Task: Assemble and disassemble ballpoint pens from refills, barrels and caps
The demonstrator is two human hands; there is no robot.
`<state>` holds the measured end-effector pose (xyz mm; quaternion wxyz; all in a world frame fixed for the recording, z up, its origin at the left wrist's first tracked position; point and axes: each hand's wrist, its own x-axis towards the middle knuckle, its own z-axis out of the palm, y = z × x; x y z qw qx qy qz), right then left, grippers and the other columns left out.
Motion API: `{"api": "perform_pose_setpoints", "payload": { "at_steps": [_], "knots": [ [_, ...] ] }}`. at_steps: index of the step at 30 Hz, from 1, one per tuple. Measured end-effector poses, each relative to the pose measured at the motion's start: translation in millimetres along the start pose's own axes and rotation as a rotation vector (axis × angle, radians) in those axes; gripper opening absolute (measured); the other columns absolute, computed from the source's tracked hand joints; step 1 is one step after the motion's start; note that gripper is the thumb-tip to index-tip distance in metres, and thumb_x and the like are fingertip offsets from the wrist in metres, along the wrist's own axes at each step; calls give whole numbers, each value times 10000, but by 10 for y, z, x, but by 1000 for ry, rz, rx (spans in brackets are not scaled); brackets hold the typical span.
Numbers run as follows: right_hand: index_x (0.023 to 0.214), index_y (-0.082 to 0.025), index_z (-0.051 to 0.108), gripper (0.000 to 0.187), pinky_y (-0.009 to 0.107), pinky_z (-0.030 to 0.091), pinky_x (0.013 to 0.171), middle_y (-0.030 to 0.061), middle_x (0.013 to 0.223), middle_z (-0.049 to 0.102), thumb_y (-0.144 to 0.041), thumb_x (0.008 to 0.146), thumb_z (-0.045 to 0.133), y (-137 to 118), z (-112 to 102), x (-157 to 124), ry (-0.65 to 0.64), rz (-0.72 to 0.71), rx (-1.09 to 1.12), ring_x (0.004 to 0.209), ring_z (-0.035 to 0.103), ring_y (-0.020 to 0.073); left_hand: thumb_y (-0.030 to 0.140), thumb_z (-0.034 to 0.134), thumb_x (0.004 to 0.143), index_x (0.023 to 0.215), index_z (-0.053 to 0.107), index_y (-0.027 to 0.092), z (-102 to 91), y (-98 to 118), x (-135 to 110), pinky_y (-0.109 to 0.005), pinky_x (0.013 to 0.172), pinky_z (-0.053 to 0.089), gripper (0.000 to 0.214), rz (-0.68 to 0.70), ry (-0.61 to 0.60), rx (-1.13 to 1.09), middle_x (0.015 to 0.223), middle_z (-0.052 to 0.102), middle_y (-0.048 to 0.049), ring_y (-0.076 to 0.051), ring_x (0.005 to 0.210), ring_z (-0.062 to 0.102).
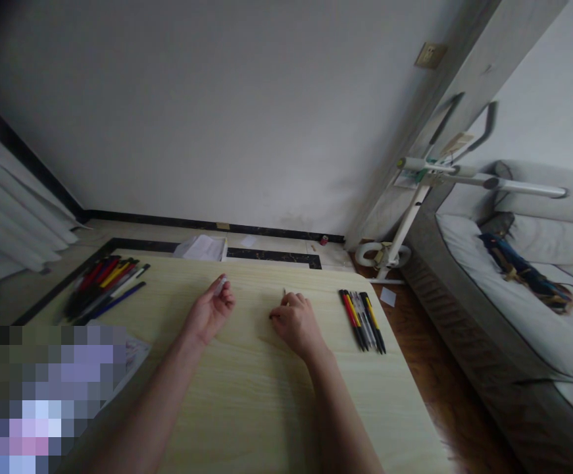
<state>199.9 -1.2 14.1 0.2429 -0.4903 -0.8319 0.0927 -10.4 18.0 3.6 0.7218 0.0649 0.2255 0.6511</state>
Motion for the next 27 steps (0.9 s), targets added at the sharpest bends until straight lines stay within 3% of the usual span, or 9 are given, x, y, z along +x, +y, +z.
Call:
{"api": "perform_pose_setpoints", "payload": {
  "at_steps": [12,27],
  "knots": [
    [705,-196,658,88,303,359,752,40,798,560,-144,717,587,-149,40,18,-14,-53,21,786,478,159,96,541,757,890,593,150,30,-8,-17,-179,511,438,153,1,5,15,702,617,-22,-59,543,538],
    [839,-235,656,134,284,364,726,28,765,559,-188,786,544,-434,98,13,-123,-135,15,777,488,153,93,535,760,894,587,151,45,-15,-23,-169,496,436,155,1,11,23,691,602,-18,-57,537,533]
  ]
}}
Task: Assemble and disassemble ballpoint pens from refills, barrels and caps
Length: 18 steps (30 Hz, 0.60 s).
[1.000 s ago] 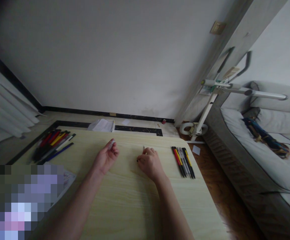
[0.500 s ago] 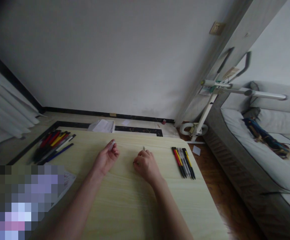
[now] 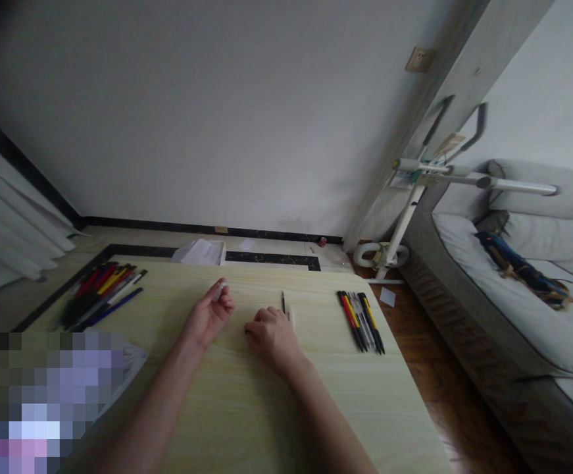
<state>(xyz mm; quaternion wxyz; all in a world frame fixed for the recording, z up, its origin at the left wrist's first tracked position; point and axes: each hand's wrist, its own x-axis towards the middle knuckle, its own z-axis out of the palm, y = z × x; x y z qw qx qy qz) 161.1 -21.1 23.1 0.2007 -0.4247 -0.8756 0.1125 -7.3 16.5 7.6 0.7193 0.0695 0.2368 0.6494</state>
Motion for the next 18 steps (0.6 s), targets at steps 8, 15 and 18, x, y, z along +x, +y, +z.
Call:
{"api": "perform_pose_setpoints", "payload": {
  "at_steps": [8,15,18],
  "knots": [
    [875,-234,649,165,259,368,717,29,759,563,-160,766,552,-41,58,10,-15,-7,-12,777,498,153,112,556,751,932,581,196,-23,-18,7,-176,499,437,201,48,-20,66,722,605,-18,-60,531,534],
    [774,-216,646,123,242,372,684,30,735,562,-178,788,530,-81,85,16,-19,-38,-20,746,507,145,84,517,773,950,591,180,-8,-11,4,-175,531,458,214,56,-9,50,738,616,-36,-68,577,562],
    [720,-197,619,131,225,375,666,24,727,564,-152,784,514,-72,102,9,-5,-5,-7,730,513,133,67,489,787,925,595,170,-5,-3,4,-172,541,463,202,36,7,14,738,621,-34,-69,599,573]
  ]
}}
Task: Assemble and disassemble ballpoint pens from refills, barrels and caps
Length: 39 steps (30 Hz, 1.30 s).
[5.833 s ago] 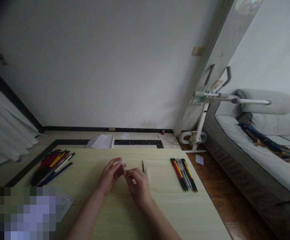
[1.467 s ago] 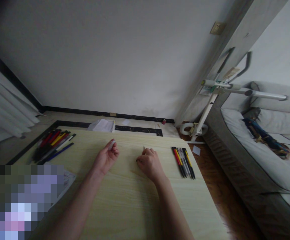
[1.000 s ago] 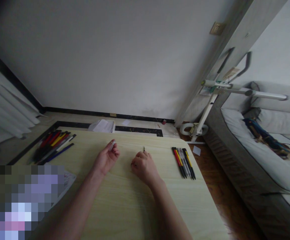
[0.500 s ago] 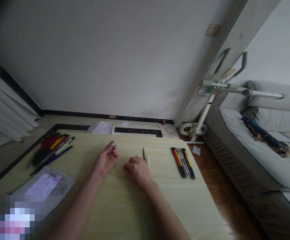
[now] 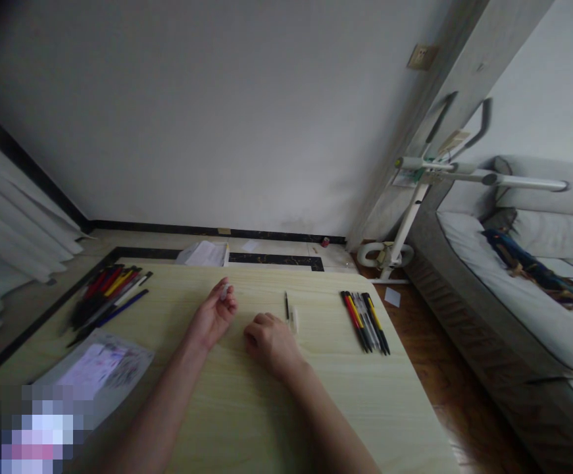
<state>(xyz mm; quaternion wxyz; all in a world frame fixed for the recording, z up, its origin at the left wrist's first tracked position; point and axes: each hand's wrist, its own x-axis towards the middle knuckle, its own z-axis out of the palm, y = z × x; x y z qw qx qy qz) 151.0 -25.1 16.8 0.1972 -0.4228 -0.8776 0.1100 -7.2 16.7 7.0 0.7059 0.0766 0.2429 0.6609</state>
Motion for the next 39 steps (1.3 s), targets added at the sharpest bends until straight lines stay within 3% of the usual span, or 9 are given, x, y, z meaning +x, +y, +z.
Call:
{"api": "perform_pose_setpoints", "payload": {
  "at_steps": [9,23,32,39],
  "knots": [
    [746,-190,608,132,205,377,635,17,732,568,-103,748,509,41,0,-1,15,36,80,709,520,120,54,466,799,927,608,179,19,16,-6,-167,549,472,228,-4,41,-25,740,634,-32,-70,613,591],
    [756,-182,634,170,191,368,639,18,763,562,-129,800,478,0,-98,-41,-55,118,82,701,543,98,62,469,799,911,606,150,-9,21,6,-164,570,487,197,-45,38,-27,740,642,-37,-58,589,592],
    [720,-173,595,136,189,360,581,8,715,557,-77,726,499,5,-71,-41,27,112,132,633,515,97,52,495,776,893,602,162,-8,8,1,-166,568,483,193,-40,51,-14,712,633,-18,-62,610,593],
    [754,-170,573,162,183,356,541,-3,695,535,-53,680,489,28,-54,-30,136,119,302,584,482,85,72,534,753,900,596,167,-18,4,-3,-171,561,480,186,-33,17,8,707,620,-11,-63,608,586]
  ]
}}
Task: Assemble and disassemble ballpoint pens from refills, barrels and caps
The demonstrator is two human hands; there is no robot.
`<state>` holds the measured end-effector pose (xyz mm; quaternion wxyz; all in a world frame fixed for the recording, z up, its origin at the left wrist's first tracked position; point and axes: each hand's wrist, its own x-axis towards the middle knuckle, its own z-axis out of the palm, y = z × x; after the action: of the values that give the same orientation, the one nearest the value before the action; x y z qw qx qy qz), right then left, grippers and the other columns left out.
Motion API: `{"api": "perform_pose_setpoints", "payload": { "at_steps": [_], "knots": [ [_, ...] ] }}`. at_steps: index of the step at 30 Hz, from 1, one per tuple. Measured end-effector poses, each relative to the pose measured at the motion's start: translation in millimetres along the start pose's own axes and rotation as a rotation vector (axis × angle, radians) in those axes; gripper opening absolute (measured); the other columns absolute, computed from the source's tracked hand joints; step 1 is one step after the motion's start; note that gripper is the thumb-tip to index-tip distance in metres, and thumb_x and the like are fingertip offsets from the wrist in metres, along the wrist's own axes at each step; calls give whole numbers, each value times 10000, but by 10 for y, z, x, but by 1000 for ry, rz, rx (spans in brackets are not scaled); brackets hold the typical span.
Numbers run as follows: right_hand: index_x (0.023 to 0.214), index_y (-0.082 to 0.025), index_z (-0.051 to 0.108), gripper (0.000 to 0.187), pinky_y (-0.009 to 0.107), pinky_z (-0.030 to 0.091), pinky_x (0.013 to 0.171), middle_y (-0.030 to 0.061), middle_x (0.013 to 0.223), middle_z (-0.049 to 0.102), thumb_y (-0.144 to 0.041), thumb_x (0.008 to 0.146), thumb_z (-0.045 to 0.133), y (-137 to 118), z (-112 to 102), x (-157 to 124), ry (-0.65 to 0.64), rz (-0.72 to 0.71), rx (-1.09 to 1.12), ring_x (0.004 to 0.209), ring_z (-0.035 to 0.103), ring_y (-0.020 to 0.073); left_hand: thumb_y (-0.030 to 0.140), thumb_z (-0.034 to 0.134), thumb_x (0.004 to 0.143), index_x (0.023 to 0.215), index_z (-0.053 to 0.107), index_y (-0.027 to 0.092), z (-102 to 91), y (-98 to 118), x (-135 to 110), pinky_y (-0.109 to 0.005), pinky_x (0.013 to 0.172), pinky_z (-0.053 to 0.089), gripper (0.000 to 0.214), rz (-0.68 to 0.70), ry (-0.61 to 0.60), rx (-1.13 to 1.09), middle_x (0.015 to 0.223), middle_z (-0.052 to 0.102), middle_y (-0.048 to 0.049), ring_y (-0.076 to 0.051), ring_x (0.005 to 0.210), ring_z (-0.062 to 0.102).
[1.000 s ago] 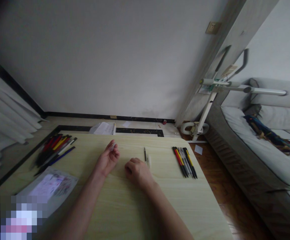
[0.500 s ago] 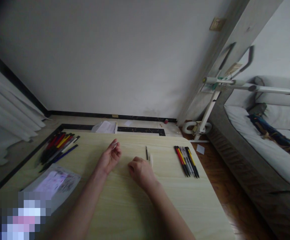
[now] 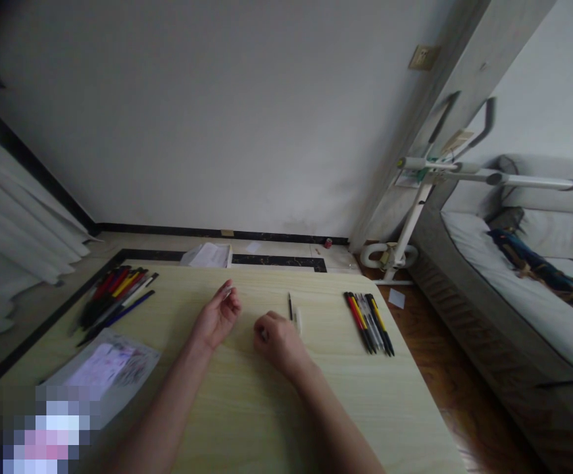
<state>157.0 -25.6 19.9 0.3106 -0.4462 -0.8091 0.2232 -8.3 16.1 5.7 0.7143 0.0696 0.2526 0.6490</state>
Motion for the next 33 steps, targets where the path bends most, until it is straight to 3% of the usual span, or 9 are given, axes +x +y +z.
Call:
{"api": "perform_pose_setpoints", "payload": {
  "at_steps": [5,14,24,28,33],
  "knots": [
    [865,-175,610,264,189,371,528,2,712,539,-50,669,485,1,-1,10,52,12,121,559,473,82,118,610,709,935,582,179,20,-47,-36,-187,542,473,236,51,-71,168,731,612,-8,-69,581,572],
    [823,-181,634,164,231,416,575,29,733,553,-147,770,482,20,-38,62,206,64,267,628,509,116,191,627,709,999,534,192,69,-97,-78,-207,582,467,305,94,-57,353,745,613,-19,-86,621,577],
    [818,-168,579,124,241,427,598,27,726,577,-255,809,491,30,-25,65,266,124,346,639,513,122,257,619,713,996,550,169,57,-145,-73,-223,591,445,304,125,-107,455,697,588,-6,-90,609,561],
    [788,-162,570,140,228,422,547,15,668,576,-290,796,514,66,-5,65,322,178,382,579,502,111,279,634,693,963,555,160,61,-163,-68,-229,595,440,305,145,-95,481,692,591,-7,-91,598,561],
    [803,-165,598,148,257,463,610,41,731,625,-296,780,533,71,0,56,379,163,364,647,559,135,344,635,677,963,550,163,85,-204,-76,-225,557,434,348,254,-5,563,700,595,-6,-88,548,554]
  ]
}}
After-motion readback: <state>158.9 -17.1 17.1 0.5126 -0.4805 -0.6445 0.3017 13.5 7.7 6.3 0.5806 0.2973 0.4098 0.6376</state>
